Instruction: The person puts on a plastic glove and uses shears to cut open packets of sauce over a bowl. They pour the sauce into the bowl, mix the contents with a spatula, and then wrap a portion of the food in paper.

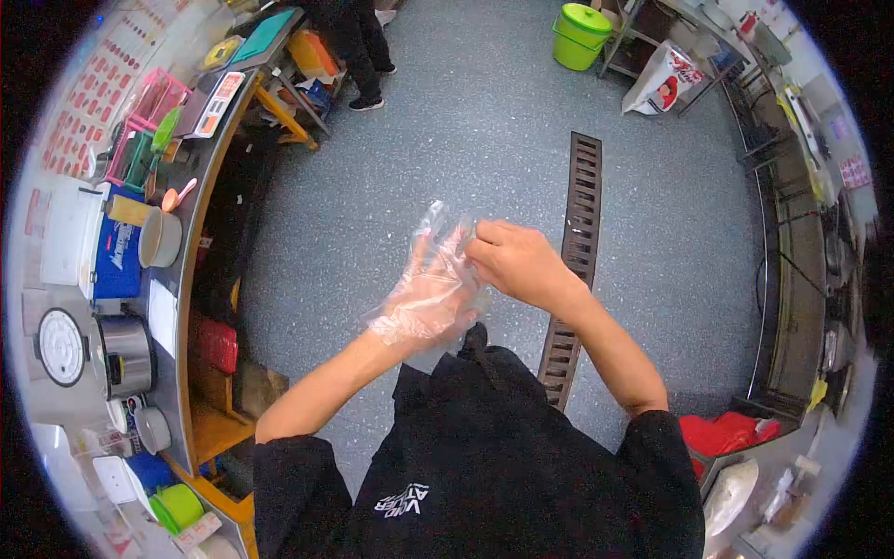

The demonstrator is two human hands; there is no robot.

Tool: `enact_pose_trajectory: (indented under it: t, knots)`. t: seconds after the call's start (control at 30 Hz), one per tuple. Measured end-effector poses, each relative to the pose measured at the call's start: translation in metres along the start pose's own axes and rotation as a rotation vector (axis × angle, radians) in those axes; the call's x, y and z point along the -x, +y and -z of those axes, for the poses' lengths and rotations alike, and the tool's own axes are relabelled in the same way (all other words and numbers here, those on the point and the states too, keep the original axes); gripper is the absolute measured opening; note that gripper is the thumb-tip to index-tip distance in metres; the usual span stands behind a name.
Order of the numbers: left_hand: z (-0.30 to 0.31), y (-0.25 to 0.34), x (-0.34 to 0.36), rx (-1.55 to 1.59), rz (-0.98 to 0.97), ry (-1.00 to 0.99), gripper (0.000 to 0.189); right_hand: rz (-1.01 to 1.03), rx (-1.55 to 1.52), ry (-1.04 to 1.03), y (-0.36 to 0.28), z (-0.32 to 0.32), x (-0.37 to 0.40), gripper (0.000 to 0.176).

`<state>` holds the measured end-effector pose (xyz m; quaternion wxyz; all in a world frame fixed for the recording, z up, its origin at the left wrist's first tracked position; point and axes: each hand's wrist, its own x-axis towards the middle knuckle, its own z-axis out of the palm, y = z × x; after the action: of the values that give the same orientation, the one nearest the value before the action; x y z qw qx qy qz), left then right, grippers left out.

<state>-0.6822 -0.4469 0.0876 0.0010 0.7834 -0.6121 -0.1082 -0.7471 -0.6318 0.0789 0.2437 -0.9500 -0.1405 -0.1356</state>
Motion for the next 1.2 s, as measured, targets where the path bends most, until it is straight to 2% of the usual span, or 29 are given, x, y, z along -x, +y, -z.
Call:
enact_pose_trajectory:
  t: [0.17, 0.27, 0.33, 0.43, 0.47, 0.57, 0.63, 0.67, 0.73, 0.77, 0.83, 0.87, 0.9, 0.93, 0.97, 1.03, 1.07, 1.13, 1.17, 1.2]
  knots:
    - [0.0, -0.001, 0.004, -0.027, 0.031, 0.091, 0.052, 0.002, 0.011, -0.035, 0.001, -0.002, -0.005, 0.013]
    - [0.021, 0.001, 0.006, 0.039, 0.05, -0.045, 0.056, -0.007, 0.008, -0.066, -0.002, -0.001, -0.012, 0.013]
    - [0.017, -0.001, 0.009, 0.02, 0.04, -0.037, 0.058, -0.056, 0.028, -0.102, -0.006, 0.0, -0.016, 0.014]
    - [0.016, 0.0, 0.012, 0.018, 0.05, -0.076, 0.062, -0.008, 0.044, -0.078, -0.008, -0.013, -0.02, 0.014]
    - [0.017, 0.001, 0.013, 0.02, 0.058, -0.098, 0.064, -0.024, 0.015, -0.015, -0.007, -0.011, -0.018, 0.015]
    - [0.023, -0.011, 0.011, 0.038, 0.091, 0.176, 0.064, -0.119, -0.076, 0.186, -0.005, 0.015, -0.011, 0.016]
    - [0.022, -0.033, 0.006, 0.768, 0.143, 0.208, 0.06, -0.25, -0.153, 0.34, 0.004, 0.037, 0.005, 0.019]
    - [0.017, -0.047, 0.003, 1.134, 0.164, 0.22, 0.059, -0.373, -0.176, 0.332, 0.01, 0.039, 0.014, 0.019]
    - [-0.059, -0.096, -0.003, 1.84, 0.371, 0.294, 0.058, -0.621, -0.218, 0.307, 0.017, 0.033, 0.038, 0.019]
    - [-0.085, -0.113, 0.004, 2.195, 0.482, 0.327, 0.058, -0.644, -0.238, 0.261, 0.018, 0.024, 0.051, 0.019]
    - [-0.071, -0.127, 0.045, 1.285, 0.883, -0.02, 0.064, -0.693, -0.264, 0.186, 0.025, 0.001, 0.077, 0.019]
    - [-0.138, -0.158, 0.076, 1.557, 0.793, 0.159, 0.068, -0.685, -0.284, 0.165, 0.026, -0.006, 0.092, 0.019]
    - [-0.123, -0.152, 0.109, 1.764, 0.889, 0.189, 0.068, -0.679, -0.3, 0.15, 0.026, -0.013, 0.109, 0.019]
    - [-0.145, -0.158, 0.167, 1.709, 0.899, 0.254, 0.068, -0.72, -0.257, 0.137, 0.025, -0.021, 0.126, 0.02]
    - [-0.157, -0.151, 0.229, 1.495, 1.065, 0.351, 0.07, -0.754, -0.213, 0.126, 0.026, -0.028, 0.143, 0.02]
    - [-0.189, -0.121, 0.354, 1.637, 1.194, 0.718, 0.066, -0.835, -0.158, 0.14, 0.027, -0.047, 0.181, 0.016]
    - [-0.211, -0.098, 0.414, 1.623, 1.256, 1.105, 0.064, -0.898, -0.175, 0.11, 0.028, -0.057, 0.198, 0.017]
    - [-0.317, -0.099, 0.485, 0.812, 1.48, 0.56, 0.045, -0.996, -0.205, 0.048, 0.029, -0.061, 0.218, 0.019]
    - [-0.332, -0.085, 0.462, 0.455, 1.424, -0.094, 0.038, -1.033, -0.222, 0.029, 0.029, -0.064, 0.221, 0.02]
    - [-0.342, -0.068, 0.445, 0.066, 1.262, -0.723, 0.033, -1.075, -0.252, 0.003, 0.03, -0.069, 0.223, 0.021]
